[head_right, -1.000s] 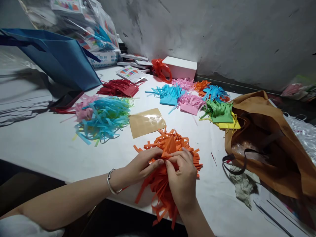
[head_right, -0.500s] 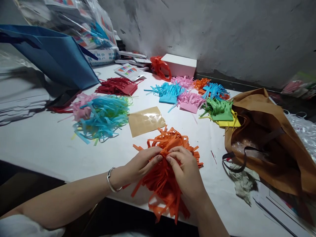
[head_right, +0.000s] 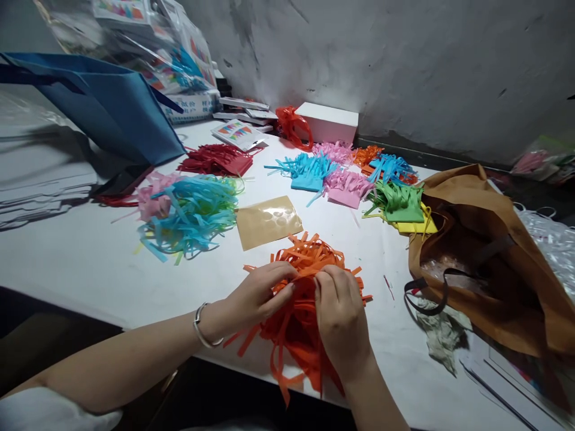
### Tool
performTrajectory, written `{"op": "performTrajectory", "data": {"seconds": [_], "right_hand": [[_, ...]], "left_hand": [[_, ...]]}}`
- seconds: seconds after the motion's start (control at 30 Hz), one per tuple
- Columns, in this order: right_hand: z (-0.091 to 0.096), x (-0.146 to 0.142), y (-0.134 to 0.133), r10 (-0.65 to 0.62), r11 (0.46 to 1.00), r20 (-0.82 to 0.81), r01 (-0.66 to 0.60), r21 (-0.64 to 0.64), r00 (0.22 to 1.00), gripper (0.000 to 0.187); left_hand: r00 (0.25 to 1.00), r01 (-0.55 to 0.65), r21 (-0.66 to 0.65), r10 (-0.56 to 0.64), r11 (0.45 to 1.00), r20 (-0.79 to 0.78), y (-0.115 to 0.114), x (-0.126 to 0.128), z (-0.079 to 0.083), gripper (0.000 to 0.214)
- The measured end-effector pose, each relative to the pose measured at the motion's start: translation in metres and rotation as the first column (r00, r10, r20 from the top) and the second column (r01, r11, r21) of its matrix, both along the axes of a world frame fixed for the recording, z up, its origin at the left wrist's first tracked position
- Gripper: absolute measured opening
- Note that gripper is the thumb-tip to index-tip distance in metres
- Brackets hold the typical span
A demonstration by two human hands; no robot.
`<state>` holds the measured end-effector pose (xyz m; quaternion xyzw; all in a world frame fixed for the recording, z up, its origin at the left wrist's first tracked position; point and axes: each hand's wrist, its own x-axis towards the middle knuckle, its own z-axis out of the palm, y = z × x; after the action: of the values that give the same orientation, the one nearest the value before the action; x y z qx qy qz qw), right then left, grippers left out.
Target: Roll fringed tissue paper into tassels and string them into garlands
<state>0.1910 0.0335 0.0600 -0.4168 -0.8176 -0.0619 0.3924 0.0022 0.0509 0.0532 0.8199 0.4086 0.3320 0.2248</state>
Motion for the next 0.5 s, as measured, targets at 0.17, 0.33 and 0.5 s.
{"op": "performTrajectory", "data": {"seconds": [0.17, 0.33, 0.5], "right_hand": [[-0.003, -0.008, -0.007, -0.019, 0.996, 0.124, 0.008, 0.094, 0.992, 0.039], [0.000, 0.003, -0.004, -0.024, 0.981, 0.011, 0.026, -0.194, 1.000, 0.032], [0.018, 0.018, -0.001, -0.149, 0.778, -0.279, -0.062, -0.625, 0.948, 0.030]], "left_hand": [[0.989, 0.004, 0.310, 0.043, 0.951, -0.144, -0.003, 0.002, 0.001, 0.015], [0.978, 0.042, 0.444, 0.055, 0.895, -0.203, -0.001, -0.003, 0.003, 0.018], [0.975, 0.076, 0.554, 0.056, 0.829, -0.216, 0.000, -0.008, 0.011, 0.025]]}}
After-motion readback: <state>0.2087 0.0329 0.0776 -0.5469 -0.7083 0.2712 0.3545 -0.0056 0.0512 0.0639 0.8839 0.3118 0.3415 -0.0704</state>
